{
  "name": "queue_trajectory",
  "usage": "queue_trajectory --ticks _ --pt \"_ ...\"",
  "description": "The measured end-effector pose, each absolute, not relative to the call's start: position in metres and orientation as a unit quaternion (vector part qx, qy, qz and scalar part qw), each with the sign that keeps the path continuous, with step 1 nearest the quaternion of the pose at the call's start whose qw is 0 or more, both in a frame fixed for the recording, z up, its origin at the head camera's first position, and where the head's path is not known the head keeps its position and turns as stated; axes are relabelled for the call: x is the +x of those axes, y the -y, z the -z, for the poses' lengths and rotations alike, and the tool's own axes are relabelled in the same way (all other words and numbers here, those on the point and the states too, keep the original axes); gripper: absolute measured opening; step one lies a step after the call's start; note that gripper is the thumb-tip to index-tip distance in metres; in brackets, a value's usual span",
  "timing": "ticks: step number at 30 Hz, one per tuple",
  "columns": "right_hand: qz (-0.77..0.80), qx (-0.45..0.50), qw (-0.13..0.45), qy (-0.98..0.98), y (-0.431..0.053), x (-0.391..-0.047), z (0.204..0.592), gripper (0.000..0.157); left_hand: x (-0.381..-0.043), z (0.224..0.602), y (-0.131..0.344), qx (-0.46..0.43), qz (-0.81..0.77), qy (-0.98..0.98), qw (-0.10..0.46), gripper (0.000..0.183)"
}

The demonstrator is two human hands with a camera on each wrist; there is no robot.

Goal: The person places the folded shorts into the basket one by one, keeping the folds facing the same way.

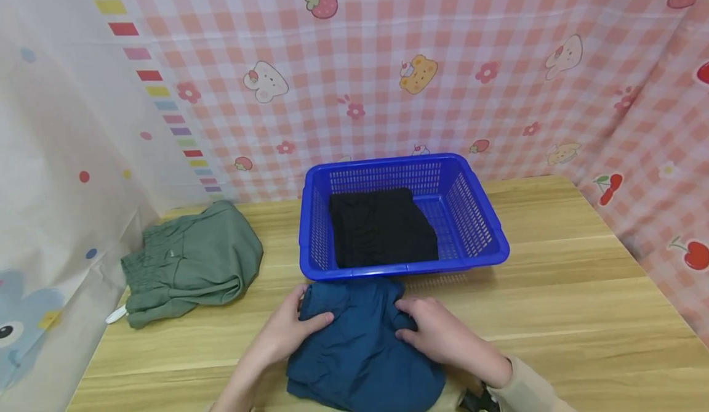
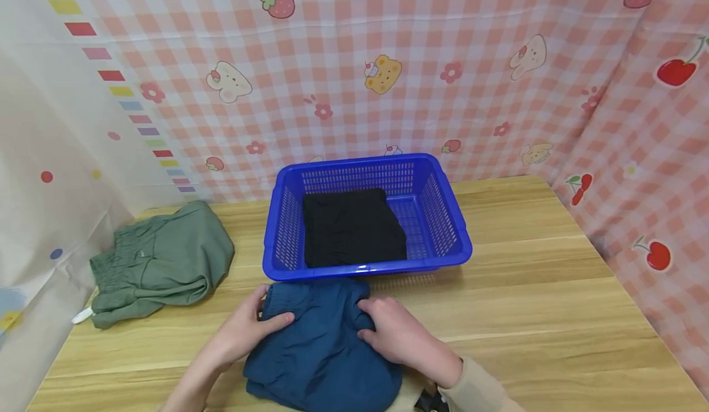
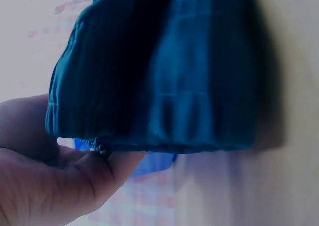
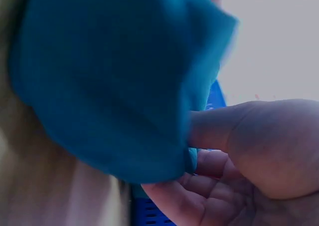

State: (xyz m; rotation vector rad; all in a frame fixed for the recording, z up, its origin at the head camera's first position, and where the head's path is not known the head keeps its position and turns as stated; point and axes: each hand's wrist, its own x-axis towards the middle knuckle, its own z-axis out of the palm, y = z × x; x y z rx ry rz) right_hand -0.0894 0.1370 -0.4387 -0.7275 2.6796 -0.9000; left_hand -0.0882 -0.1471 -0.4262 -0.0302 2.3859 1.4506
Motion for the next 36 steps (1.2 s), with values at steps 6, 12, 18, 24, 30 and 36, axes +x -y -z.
queue_trajectory --ticks 6,12,18,24,30,36 --pt "0.339 -0.26 0.146 -0.892 -0.142 -0.09 0.427 0.013 -0.084 0.41 0.157 0.039 -0.514 -0.832 0.204 0.06" --pt "0.373 -0.276 0.148 -0.873 -0.147 -0.088 0.414 0.015 -0.08 0.398 0.165 0.071 -0.529 -0.815 0.224 0.068" --pt "0.411 -0.292 0.145 -0.851 -0.158 -0.087 0.402 0.013 -0.08 0.388 0.174 0.063 -0.556 -0.793 0.242 0.075" --pt "0.453 -0.288 0.151 -0.83 -0.168 -0.086 0.39 0.021 -0.075 0.377 0.178 0.063 -0.572 -0.784 0.234 0.079" --pt "0.502 -0.261 0.151 -0.811 -0.172 -0.086 0.383 0.025 -0.073 0.371 0.181 0.087 -0.611 -0.756 0.218 0.066" --pt "0.538 -0.222 0.093 -0.807 -0.169 -0.085 0.382 0.033 -0.071 0.371 0.17 0.033 -0.64 -0.756 0.131 0.057"
